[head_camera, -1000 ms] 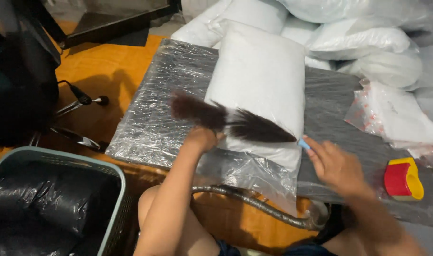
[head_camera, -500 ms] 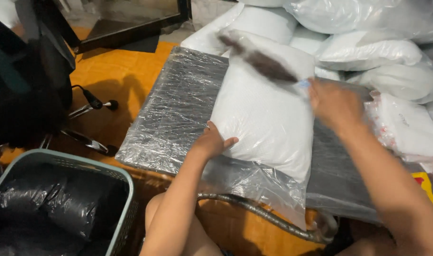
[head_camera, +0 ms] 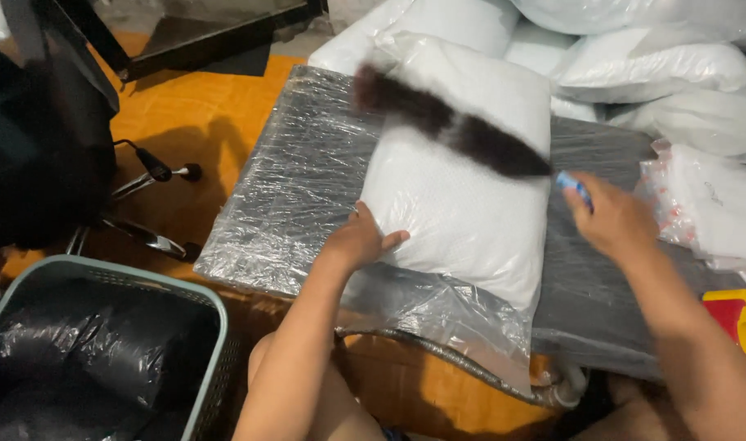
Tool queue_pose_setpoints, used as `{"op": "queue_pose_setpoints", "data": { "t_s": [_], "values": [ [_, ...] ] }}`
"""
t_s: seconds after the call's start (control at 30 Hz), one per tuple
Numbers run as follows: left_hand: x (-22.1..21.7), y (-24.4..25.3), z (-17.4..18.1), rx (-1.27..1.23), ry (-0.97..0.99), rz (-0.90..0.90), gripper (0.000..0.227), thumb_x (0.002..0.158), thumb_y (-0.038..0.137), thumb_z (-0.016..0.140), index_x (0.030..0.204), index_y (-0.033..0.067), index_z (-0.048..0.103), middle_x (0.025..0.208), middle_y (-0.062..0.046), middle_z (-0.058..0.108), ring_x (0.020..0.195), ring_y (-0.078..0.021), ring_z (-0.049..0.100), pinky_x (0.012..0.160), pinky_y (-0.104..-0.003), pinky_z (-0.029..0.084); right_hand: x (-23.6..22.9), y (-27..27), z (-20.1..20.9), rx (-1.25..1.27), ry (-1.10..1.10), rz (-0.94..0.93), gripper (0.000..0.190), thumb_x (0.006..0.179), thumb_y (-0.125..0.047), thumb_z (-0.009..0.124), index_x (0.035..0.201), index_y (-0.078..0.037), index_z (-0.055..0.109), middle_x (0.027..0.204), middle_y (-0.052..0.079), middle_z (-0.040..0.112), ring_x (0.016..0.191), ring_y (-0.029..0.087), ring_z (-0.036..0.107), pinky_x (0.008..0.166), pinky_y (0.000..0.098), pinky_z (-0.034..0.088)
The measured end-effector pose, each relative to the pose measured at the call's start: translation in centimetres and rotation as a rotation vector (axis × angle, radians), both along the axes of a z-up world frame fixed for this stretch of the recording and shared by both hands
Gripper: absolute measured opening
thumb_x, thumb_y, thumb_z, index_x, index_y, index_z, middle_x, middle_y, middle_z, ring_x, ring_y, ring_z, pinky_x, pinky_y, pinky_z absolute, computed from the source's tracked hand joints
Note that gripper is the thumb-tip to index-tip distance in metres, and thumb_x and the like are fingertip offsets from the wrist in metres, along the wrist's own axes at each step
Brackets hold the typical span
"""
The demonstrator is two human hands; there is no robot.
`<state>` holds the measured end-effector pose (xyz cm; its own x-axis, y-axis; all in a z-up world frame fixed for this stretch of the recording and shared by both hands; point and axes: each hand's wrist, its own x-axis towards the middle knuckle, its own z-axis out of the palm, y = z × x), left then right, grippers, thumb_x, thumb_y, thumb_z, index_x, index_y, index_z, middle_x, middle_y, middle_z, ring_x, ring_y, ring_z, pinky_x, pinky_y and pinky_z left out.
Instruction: Preparing a pillow for packaging by dusting it and using a vacuum hose to compress it inside a plastic sleeve.
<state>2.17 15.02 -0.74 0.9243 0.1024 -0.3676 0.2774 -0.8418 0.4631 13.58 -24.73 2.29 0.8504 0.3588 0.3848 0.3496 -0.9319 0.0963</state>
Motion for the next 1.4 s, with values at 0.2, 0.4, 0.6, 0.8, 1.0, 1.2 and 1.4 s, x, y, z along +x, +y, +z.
{"op": "queue_pose_setpoints", "data": {
  "t_s": [0.2, 0.4, 0.6, 0.8, 1.0, 1.2, 1.4],
  "values": [
    [-0.7, 0.1, 0.5, -0.047, -0.029, 0.023, 0.118, 0.09, 0.069, 0.059, 0.154, -0.0167, 0.009, 0.146, -0.041, 0.039, 0.128, -0.0479, 0.055, 0.104, -0.052, 0.05, 3.9, -8.2, -7.8, 0.031, -0.062, -0.239, 0.046, 0.122, -0.045, 0.042, 0.124, -0.009, 0.071, 0.09, 0.022, 0.075, 0.077, 0.046, 0.07, 0.068, 0.0526, 0.056],
    [-1.5, 1.0, 4.6, -0.207, -0.012, 0.139, 0.095, 0.092, 0.071, 0.036, 0.149, -0.0052, 0.035, 0.137, -0.03, 0.057, 0.114, -0.0385, 0.07, 0.1, -0.051, 0.057, 0.9, -10.4, -11.5, 0.557, 0.114, -0.129, 0.031, 0.12, -0.028, 0.048, 0.132, -0.002, 0.06, 0.086, 0.027, 0.066, 0.07, 0.043, 0.062, 0.064, 0.0521, 0.048],
    [-1.1, 3.1, 4.5, -0.347, -0.318, 0.367, 0.103, 0.091, 0.073, 0.015, 0.154, -0.0081, 0.027, 0.163, -0.027, 0.024, 0.152, -0.0384, 0.024, 0.123, -0.049, 0.019, -14.1, -5.7, -11.2, 0.27, 0.837, -0.124, 0.049, 0.095, -0.041, 0.053, 0.137, -0.018, 0.061, 0.123, 0.008, 0.074, 0.097, 0.029, 0.074, 0.088, 0.0377, 0.057],
    [-1.5, 2.6, 5.9, -0.454, -0.49, 0.38, 0.096, 0.095, 0.067, 0.015, 0.15, -0.0082, 0.035, 0.159, -0.028, 0.033, 0.149, -0.0397, 0.03, 0.121, -0.049, 0.025, -18.9, -13.2, -16.1, 0.243, 0.319, -0.161, 0.05, 0.089, -0.051, 0.06, 0.129, -0.023, 0.073, 0.094, 0.004, 0.078, 0.072, 0.03, 0.07, 0.066, 0.0391, 0.053],
    [-1.2, 2.6, 4.8, -0.428, -0.495, 0.39, 0.101, 0.093, 0.071, 0.01, 0.147, -0.0097, 0.04, 0.154, -0.03, 0.04, 0.146, -0.0406, 0.037, 0.119, -0.049, 0.029, -20.7, -11.0, -16.4, 0.249, 0.533, -0.104, 0.047, 0.085, -0.051, 0.063, 0.129, -0.033, 0.065, 0.079, 0.001, 0.079, 0.06, 0.029, 0.071, 0.056, 0.0418, 0.054],
    [-0.8, 2.2, 4.1, -0.41, -0.491, 0.359, 0.095, 0.096, 0.067, 0.012, 0.147, -0.0074, 0.041, 0.153, -0.029, 0.043, 0.144, -0.041, 0.04, 0.118, -0.05, 0.031, -20.5, -7.3, -11.4, 0.447, 0.243, 0.056, 0.036, 0.084, -0.026, 0.074, 0.119, -0.019, 0.073, 0.105, 0.001, 0.08, 0.06, 0.023, 0.072, 0.053, 0.0346, 0.054],
    [0.4, -0.6, 3.0, -0.236, -0.174, 0.232, 0.1, 0.095, 0.069, 0.031, 0.157, -0.0065, 0.013, 0.163, -0.028, 0.02, 0.15, -0.0407, 0.026, 0.123, -0.053, 0.024, -19.5, -0.5, -11.0, 0.747, 0.313, -0.033, 0.042, 0.1, -0.027, 0.054, 0.135, -0.003, 0.055, 0.078, 0.012, 0.072, 0.057, 0.025, 0.068, 0.052, 0.0381, 0.053]
  ]
}}
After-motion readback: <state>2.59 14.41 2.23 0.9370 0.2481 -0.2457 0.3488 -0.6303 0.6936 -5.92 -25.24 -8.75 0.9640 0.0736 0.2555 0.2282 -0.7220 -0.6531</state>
